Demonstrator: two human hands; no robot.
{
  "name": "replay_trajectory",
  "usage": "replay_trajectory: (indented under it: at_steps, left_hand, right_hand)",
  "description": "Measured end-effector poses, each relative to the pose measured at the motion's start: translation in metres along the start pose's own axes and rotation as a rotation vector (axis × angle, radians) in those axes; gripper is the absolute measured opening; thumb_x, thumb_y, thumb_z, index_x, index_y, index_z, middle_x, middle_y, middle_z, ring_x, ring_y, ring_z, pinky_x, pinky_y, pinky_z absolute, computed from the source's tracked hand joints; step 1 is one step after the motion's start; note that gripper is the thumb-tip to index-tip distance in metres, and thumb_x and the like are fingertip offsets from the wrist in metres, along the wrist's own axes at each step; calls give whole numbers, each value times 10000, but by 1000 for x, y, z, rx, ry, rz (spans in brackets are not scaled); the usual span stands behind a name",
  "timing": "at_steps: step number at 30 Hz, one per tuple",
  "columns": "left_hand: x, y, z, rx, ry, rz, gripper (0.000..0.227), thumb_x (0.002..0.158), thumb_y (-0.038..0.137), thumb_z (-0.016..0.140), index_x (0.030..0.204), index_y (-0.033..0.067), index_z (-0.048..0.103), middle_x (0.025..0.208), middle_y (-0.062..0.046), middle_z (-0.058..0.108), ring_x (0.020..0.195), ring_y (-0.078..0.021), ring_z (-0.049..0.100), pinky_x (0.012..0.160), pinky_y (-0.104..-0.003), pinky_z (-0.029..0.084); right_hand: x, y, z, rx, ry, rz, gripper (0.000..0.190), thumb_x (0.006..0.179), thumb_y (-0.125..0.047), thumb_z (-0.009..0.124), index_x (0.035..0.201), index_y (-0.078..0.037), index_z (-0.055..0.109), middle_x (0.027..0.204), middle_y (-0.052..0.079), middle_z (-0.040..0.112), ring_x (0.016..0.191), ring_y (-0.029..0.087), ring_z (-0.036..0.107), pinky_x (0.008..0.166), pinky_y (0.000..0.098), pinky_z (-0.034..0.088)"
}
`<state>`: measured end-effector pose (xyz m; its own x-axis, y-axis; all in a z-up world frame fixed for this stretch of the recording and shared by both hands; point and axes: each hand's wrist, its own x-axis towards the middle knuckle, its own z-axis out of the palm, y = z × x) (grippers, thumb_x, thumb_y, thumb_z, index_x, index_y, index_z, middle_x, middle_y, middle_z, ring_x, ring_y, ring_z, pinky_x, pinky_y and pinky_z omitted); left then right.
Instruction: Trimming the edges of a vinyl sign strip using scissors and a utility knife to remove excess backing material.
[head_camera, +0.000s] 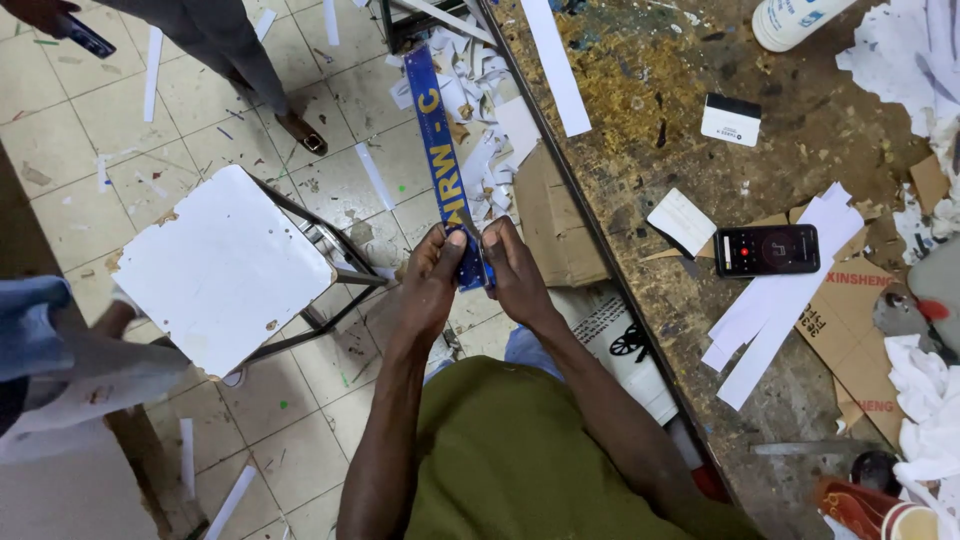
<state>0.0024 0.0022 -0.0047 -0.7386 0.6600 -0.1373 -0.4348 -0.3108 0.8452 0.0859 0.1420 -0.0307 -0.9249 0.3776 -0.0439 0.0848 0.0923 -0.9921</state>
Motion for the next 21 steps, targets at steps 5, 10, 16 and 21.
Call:
replay_trajectory:
  at_steps: [5,10,16,21]
  left_hand:
    - [5,-15,1,-15,17,-1,221,1232,228,581,1087,87,669,850,-29,689,784,-106,687,858,-299,598]
    - [14,-19,-4,-11,35,-3,226,1235,245,566,1119,76,662,879,-35,710,791,-106,696,863,-305,603]
    - [14,-20,3,-16,93,-6,223,1224,226,599,1082,64,660,845,-29,685,762,-99,689,784,-266,583]
    - [12,-22,8,-21,132,5,232,1218,237,618,1055,78,661,848,-40,704,769,-95,694,779,-257,572]
  right_hand:
    - [-4,-9,-9,-15,-13,42,357,1251,-388,363,1064,-132,528,647,73,544,534,187,650,540,319,571]
    - [-12,-1,-9,-37,-24,71,393,1248,-414,375,1053,-110,532,614,85,589,501,196,646,502,317,554]
    - [-28,8,-10,-13,-39,107,367,1255,-360,366,1052,-112,546,605,78,607,504,186,638,508,306,553]
    - [-41,7,-13,5,-46,96,363,1263,-349,357,1064,-112,548,615,80,604,509,177,633,522,294,552]
